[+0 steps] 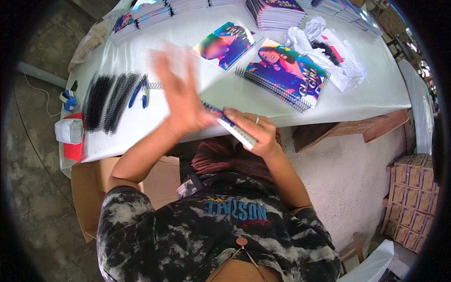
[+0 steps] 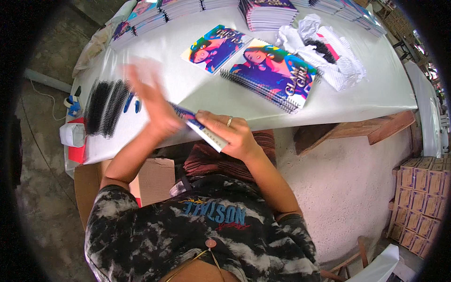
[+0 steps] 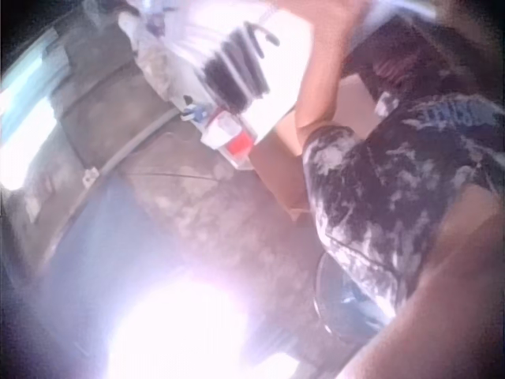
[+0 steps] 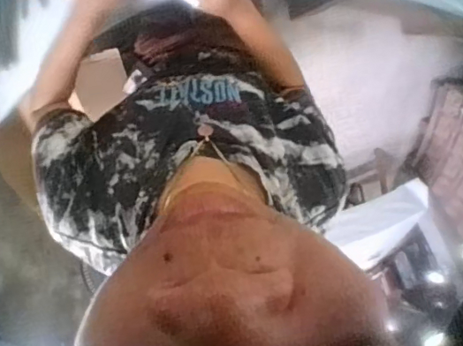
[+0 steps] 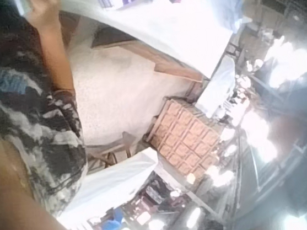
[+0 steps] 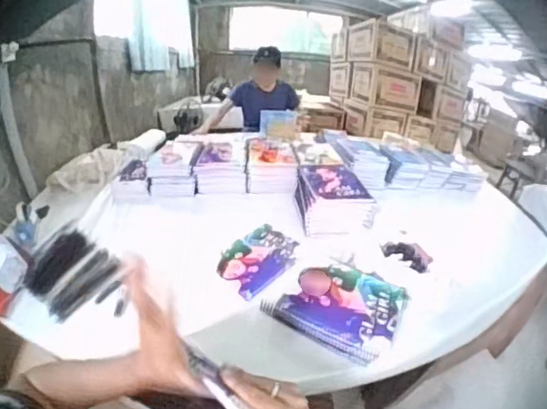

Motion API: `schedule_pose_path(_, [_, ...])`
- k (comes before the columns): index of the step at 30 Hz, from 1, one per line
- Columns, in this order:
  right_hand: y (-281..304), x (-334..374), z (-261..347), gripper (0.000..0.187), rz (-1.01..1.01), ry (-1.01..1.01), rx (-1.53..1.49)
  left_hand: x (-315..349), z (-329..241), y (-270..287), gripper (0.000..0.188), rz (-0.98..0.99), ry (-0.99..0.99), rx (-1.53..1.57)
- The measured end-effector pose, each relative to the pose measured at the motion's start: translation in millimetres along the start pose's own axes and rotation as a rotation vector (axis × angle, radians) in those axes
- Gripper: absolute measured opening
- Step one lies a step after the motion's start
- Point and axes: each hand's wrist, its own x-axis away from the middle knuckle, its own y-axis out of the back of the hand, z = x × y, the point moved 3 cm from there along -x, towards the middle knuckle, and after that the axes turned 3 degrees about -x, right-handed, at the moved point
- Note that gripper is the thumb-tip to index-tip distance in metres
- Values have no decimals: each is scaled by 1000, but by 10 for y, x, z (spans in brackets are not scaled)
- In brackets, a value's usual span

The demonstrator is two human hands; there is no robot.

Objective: The person assembles spiral-bound notebooks by inserting metal spiral coils into the punched holes of the covers and pages. They handle the notebooks one at a time, aligning the coils, and then place the completed units into a cardboard box.

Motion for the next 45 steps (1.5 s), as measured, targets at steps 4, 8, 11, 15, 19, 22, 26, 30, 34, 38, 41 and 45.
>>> schedule_pose_path(4, [106, 15, -118, 34, -47, -50, 37, 534, -411, -50, 100, 69, -488, 233])
schedule_pose_path(8, [17, -24, -46, 31, -7, -17, -71, 409, 147, -259, 106, -81, -4, 210])
schedule_pose_path(11, [68, -6, -94, 29, -33, -50, -38, 677, -475, -199, 109, 91, -229, 306])
schedule_pose_path(15, [33, -3, -55, 28, 25, -47, 0, 159, -427, 77, 101, -135, -588, -26])
schedule_pose_path(19, [9, -19, -39, 32, -9, -80, -56, 388, -329, -204, 113, 216, -137, 90])
schedule_pose_path(22, [64, 8, -97, 35, 10, -86, 11, 671, -596, -96, 96, 103, -544, 278])
schedule_pose_path(26, [-5, -97, -9, 34, 49, 8, -23, -31, -315, -31, 95, -151, -357, -14])
schedule_pose_path(30, [-12, -12, -142, 37, -48, -135, -79, 693, -569, -284, 94, 162, -236, 339])
schedule_pose_path(34, [-39, 5, -93, 44, -8, -116, -54, 162, -514, -55, 95, -115, -450, 84])
schedule_pose_path(38, [-32, 0, -112, 45, -20, -222, -118, 211, -567, -171, 108, 348, -68, 219])
schedule_pose_path(41, [-26, -11, -166, 46, -86, -197, -99, 548, -747, -157, 94, 98, -343, 422])
schedule_pose_path(45, [-99, -55, -20, 32, 24, -36, 144, -657, -515, 199, 58, 187, 9, 289])
